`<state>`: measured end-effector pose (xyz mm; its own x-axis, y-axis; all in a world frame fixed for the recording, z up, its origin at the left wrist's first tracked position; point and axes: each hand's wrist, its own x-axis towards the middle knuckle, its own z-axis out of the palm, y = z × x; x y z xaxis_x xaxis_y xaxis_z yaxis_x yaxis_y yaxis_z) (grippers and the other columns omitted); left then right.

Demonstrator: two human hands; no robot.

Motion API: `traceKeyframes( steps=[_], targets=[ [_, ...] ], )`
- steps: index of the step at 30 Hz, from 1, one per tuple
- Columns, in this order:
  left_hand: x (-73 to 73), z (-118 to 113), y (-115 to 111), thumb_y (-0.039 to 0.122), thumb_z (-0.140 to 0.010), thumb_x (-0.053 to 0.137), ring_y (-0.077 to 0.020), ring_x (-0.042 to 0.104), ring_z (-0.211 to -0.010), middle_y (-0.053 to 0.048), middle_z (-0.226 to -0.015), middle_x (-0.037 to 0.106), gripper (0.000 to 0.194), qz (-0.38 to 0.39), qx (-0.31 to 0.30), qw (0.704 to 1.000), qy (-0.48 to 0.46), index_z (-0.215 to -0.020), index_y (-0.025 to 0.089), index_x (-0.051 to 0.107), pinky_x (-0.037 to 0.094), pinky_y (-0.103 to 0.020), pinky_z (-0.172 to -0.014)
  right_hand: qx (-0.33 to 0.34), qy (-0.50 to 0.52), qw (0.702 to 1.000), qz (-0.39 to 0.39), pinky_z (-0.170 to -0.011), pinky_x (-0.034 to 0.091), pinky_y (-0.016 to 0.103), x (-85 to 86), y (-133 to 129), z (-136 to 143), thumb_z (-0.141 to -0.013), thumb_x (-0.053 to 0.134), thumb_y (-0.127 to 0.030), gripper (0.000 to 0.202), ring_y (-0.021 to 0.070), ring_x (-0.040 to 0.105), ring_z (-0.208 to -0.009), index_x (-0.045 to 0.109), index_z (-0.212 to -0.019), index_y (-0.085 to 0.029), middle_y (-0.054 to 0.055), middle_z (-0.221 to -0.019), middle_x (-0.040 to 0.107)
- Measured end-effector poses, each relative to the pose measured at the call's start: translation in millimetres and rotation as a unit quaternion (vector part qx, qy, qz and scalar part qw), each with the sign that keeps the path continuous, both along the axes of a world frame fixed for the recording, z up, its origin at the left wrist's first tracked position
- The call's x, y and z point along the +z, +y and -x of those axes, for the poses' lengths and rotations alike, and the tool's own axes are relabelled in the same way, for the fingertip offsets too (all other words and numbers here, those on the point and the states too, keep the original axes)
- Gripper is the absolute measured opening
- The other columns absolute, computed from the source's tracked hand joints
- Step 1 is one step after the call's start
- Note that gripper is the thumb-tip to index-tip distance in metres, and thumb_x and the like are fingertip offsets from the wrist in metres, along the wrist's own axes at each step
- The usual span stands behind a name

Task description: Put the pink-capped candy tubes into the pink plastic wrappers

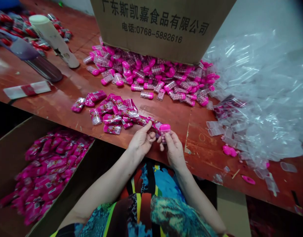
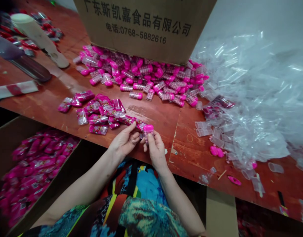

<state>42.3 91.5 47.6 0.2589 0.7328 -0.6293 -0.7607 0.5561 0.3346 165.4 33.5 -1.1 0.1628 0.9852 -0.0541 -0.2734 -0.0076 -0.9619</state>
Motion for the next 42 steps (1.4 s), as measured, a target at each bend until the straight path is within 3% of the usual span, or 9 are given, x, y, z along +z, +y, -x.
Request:
traceKeyframes(
  steps=[7, 14, 21, 31, 38, 42],
  targets=[
    [-9.1, -1.0, -2.3, 0.022, -0.096, 0.074, -0.0038, 0.041, -0.037, 0.004, -0.05, 0.052, 0.033, -0.05, -0.018, 0.998, 0.017, -0.069, 0.015, 0.056, 0.029, -0.016, -0.035, 0.0, -0.015, 1.0, 0.009, -0.048, 0.042, 0.021, 4.1, -2.1, 2.3, -0.096, 0.07, -0.054, 0.034, 0.011, 0.053, -0.06, 0.065, -0.107, -0.023, -0.002, -0.075, 0.063],
    [-13.8, 2.0, -3.8, 0.02, -0.103, 0.062, -0.0048, 0.045, -0.037, 0.002, -0.054, 0.056, 0.031, -0.098, -0.027, 0.993, 0.052, -0.073, 0.013, 0.06, 0.028, -0.017, -0.036, 0.016, 0.033, 0.999, 0.035, -0.04, 0.035, 0.018, 5.4, -0.2, 0.1, -0.094, 0.073, -0.054, 0.052, 0.0107, 0.05, -0.057, 0.056, -0.134, -0.026, -0.003, -0.078, 0.06],
    [-12.5, 4.4, -4.3, 0.022, -0.102, 0.062, -0.0056, 0.044, -0.036, 0.002, -0.053, 0.054, 0.033, -0.124, -0.036, 0.989, 0.075, -0.07, 0.014, 0.059, 0.026, -0.018, -0.036, -0.022, -0.029, 0.999, 0.015, -0.043, 0.037, 0.019, 2.3, 1.7, -4.3, -0.094, 0.072, -0.055, 0.053, 0.0126, 0.055, -0.061, 0.054, -0.135, -0.027, -0.003, -0.077, 0.063],
    [-20.0, 3.0, 2.3, 0.021, -0.095, 0.073, -0.0056, 0.044, -0.038, 0.003, -0.051, 0.053, 0.03, -0.085, 0.009, 0.993, 0.084, -0.069, 0.014, 0.059, 0.026, -0.018, -0.038, 0.013, -0.029, 0.999, 0.021, -0.044, 0.035, 0.02, 3.6, -2.1, 1.0, -0.095, 0.071, -0.055, 0.051, 0.0115, 0.049, -0.057, 0.055, -0.133, -0.025, -0.004, -0.072, 0.061],
    [-17.9, 0.7, 3.6, 0.023, -0.087, 0.084, -0.004, 0.043, -0.037, 0.006, -0.05, 0.05, 0.04, -0.042, 0.047, 0.994, 0.086, -0.064, 0.017, 0.051, 0.025, -0.017, -0.036, -0.01, -0.031, 0.999, 0.019, -0.044, 0.034, 0.021, 10.4, -2.3, -2.6, -0.095, 0.071, -0.054, 0.044, 0.0122, 0.051, -0.057, 0.061, -0.128, -0.028, -0.004, -0.074, 0.06],
    [-15.5, -0.7, 2.9, 0.025, -0.093, 0.077, -0.0036, 0.044, -0.037, -0.001, -0.063, 0.065, 0.029, -0.038, 0.013, 0.998, 0.057, -0.072, 0.015, 0.059, 0.027, -0.017, -0.035, 0.008, -0.046, 0.999, 0.022, -0.045, 0.035, 0.023, 10.2, -4.4, 1.1, -0.095, 0.07, -0.054, 0.046, 0.0134, 0.052, -0.058, 0.06, -0.13, -0.027, -0.004, -0.071, 0.059]
  ],
)
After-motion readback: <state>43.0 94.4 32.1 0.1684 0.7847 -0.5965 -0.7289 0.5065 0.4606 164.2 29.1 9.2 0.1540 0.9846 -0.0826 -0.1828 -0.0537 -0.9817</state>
